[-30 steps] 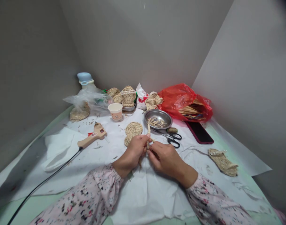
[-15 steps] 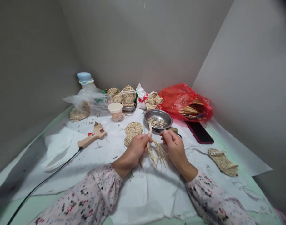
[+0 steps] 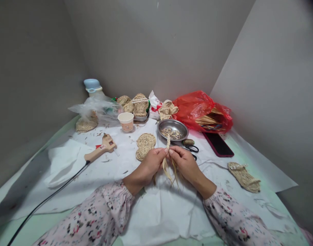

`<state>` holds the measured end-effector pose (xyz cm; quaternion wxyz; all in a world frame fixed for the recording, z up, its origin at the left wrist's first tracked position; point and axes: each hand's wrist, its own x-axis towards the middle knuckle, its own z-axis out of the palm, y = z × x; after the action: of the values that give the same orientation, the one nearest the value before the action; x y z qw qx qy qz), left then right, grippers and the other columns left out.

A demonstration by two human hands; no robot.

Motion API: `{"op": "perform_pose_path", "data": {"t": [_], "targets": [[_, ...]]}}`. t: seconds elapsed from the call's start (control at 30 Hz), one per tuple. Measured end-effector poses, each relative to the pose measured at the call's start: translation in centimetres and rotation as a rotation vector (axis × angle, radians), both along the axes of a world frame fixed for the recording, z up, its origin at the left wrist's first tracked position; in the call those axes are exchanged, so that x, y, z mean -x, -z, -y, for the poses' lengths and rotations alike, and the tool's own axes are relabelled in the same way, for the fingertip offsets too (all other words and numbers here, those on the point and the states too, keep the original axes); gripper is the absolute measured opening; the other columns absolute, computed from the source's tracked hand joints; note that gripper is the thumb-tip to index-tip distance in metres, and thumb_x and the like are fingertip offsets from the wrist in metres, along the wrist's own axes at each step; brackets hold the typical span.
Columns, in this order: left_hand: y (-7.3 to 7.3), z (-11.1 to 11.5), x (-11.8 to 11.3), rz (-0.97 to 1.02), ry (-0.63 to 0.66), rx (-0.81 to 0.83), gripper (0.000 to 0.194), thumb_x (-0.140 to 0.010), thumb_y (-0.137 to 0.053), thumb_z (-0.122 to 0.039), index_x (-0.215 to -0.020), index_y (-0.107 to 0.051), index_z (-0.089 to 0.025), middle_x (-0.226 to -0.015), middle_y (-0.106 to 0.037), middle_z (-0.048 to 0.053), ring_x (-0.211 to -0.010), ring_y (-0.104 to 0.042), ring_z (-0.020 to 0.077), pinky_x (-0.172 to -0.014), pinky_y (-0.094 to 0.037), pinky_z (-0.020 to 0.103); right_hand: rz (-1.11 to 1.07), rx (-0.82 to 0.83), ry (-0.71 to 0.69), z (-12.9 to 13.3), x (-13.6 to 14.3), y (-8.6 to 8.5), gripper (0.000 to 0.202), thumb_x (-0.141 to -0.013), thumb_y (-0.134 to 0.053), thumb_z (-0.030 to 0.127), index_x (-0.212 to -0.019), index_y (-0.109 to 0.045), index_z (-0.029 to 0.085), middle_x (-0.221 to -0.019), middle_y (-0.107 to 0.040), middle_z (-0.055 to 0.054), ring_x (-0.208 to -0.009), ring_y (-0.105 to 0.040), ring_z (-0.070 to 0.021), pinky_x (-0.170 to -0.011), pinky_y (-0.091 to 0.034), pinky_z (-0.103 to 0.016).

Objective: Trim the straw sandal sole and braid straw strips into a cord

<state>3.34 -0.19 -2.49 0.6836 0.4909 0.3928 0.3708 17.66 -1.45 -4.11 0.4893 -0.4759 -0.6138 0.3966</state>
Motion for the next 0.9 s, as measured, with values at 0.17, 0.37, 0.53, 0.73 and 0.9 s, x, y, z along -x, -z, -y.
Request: {"op": "perform_pose_path", "data": {"t": [0.17,0.37,0.53,0.73,0.9], "targets": [[0.02,0.00,0.07,0.009,0.016,0.018,0.039,-0.073,-0.064,-0.053,-0.067,-0.052,-0.016,-0.047,-0.033,-0.009,-0.040,-0.021,0.0048,-0.040,-0.013,0.021,-0.050,0.072,0.007,0.03,0.03,0.16,0.025,-0.087,-0.053,0.038,-0.093,-0.067,0.017,-0.066,-0.058,0.001,-0.053,-0.046,-0.0120,-0.051,-0.038,-0.024],[0.23,-0.15,0.15,0.026,0.037,0.028,0.038,-0.075,-0.062,-0.051,-0.065,-0.049,-0.018,-0.046,-0.031,-0.009,-0.040,-0.019,0.0049,-0.039,-0.013,0.020,0.049,-0.039,0.026,-0.08,-0.18,0.04,0.025,-0.088,-0.052,0.034,-0.095,-0.069,0.018,-0.081,-0.067,-0.002,-0.072,-0.058,-0.0159,-0.069,-0.046,-0.027],[0.18,-0.13,0.10,-0.021,0.003,0.001,0.034,-0.077,-0.060,-0.047,-0.065,-0.049,-0.017,-0.047,-0.032,-0.009,-0.040,-0.022,0.0053,-0.038,-0.013,0.020,0.034,-0.029,-0.033,-0.04,-0.18,-0.36,0.029,-0.090,-0.049,0.036,-0.101,-0.068,0.019,-0.096,-0.069,-0.006,-0.095,-0.061,-0.0212,-0.089,-0.045,-0.035],[-0.31,0.12,-0.21,-0.020,0.021,-0.029,0.036,-0.076,-0.059,-0.048,-0.059,-0.056,-0.016,-0.052,-0.052,-0.002,-0.040,-0.034,0.0069,-0.039,-0.019,0.022,-0.098,0.073,-0.112,0.08,-0.02,-0.26,0.031,-0.089,-0.050,0.040,-0.104,-0.065,0.017,-0.073,-0.059,-0.001,-0.069,-0.055,-0.0155,-0.068,-0.046,-0.028],[-0.70,0.31,-0.37,0.060,0.090,0.025,0.038,-0.076,-0.059,-0.049,-0.058,-0.055,-0.016,-0.053,-0.055,0.000,-0.044,-0.042,0.0090,-0.043,-0.027,0.021,-0.220,0.190,-0.149,0.09,0.03,-0.05,0.033,-0.086,-0.053,0.041,-0.107,-0.062,0.017,-0.062,-0.044,0.005,-0.048,-0.032,-0.0088,-0.044,-0.025,-0.022]]}}
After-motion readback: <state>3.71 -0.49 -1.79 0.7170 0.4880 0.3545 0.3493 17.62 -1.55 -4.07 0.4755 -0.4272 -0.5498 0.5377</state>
